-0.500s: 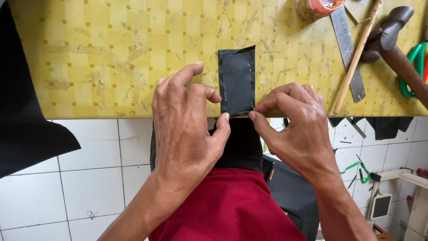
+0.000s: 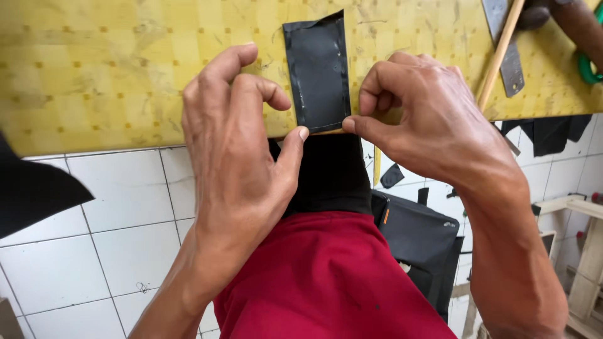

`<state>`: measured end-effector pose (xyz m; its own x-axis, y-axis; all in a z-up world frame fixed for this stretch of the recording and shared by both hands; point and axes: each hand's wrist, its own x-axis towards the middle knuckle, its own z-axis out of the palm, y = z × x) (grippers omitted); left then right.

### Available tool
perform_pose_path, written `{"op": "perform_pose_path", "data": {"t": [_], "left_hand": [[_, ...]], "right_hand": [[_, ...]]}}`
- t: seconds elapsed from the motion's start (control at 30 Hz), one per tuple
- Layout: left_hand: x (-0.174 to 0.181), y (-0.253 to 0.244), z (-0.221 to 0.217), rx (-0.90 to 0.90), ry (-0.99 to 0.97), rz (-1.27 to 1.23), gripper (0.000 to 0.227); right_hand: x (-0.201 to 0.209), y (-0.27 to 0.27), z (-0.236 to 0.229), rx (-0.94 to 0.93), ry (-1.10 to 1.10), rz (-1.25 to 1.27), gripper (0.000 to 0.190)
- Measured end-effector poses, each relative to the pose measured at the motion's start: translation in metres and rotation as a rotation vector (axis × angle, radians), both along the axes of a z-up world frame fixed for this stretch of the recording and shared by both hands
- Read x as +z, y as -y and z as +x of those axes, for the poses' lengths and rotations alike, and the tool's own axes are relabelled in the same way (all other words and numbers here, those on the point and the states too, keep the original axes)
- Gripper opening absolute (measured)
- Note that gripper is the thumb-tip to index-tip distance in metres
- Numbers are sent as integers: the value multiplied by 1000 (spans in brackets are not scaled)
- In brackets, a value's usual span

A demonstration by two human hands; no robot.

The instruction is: The person uses a hammer to tap a small black rectangular piece on a yellow work table. They then pick up a black bag, open it, and use a metal ruler to measure the interior dimensions of the bag's compartments.

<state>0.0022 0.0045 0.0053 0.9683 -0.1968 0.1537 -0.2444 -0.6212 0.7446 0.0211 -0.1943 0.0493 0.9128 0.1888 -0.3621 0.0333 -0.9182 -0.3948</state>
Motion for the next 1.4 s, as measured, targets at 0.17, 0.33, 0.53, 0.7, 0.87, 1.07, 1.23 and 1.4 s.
{"op": "perform_pose_path", "data": {"t": [0.17,0.33,0.53,0.7,0.87,1.07,1.23,1.4], "left_hand": [[2,1,-4,27,19,-12,38],[1,1,-5,55,49,-11,39],[2,0,-5,47,12,-31,37],[2,-2,-2,29,-20,-16,41],[7,-15,2,-26,-39,-7,36],[4,-26,2,-135,170,41,26],[2,-14,1,-73,217,67,31],[4,-5,1,-37,197,124,27]], "right_hand": [[7,-1,-1,-121,-79,53,17],[17,-3,-7,-251,-133,137,9],[16,-15,-13,-334,-129,44,21],[4,-13,-10,-133,-8,-48,28],[2,-9,-10,-122,21,-1,28],[2,-8,-11,-149,41,36,28],[0,-6,-13,-129,71,60,29],[-1,-3,-12,-128,49,57,22]]}}
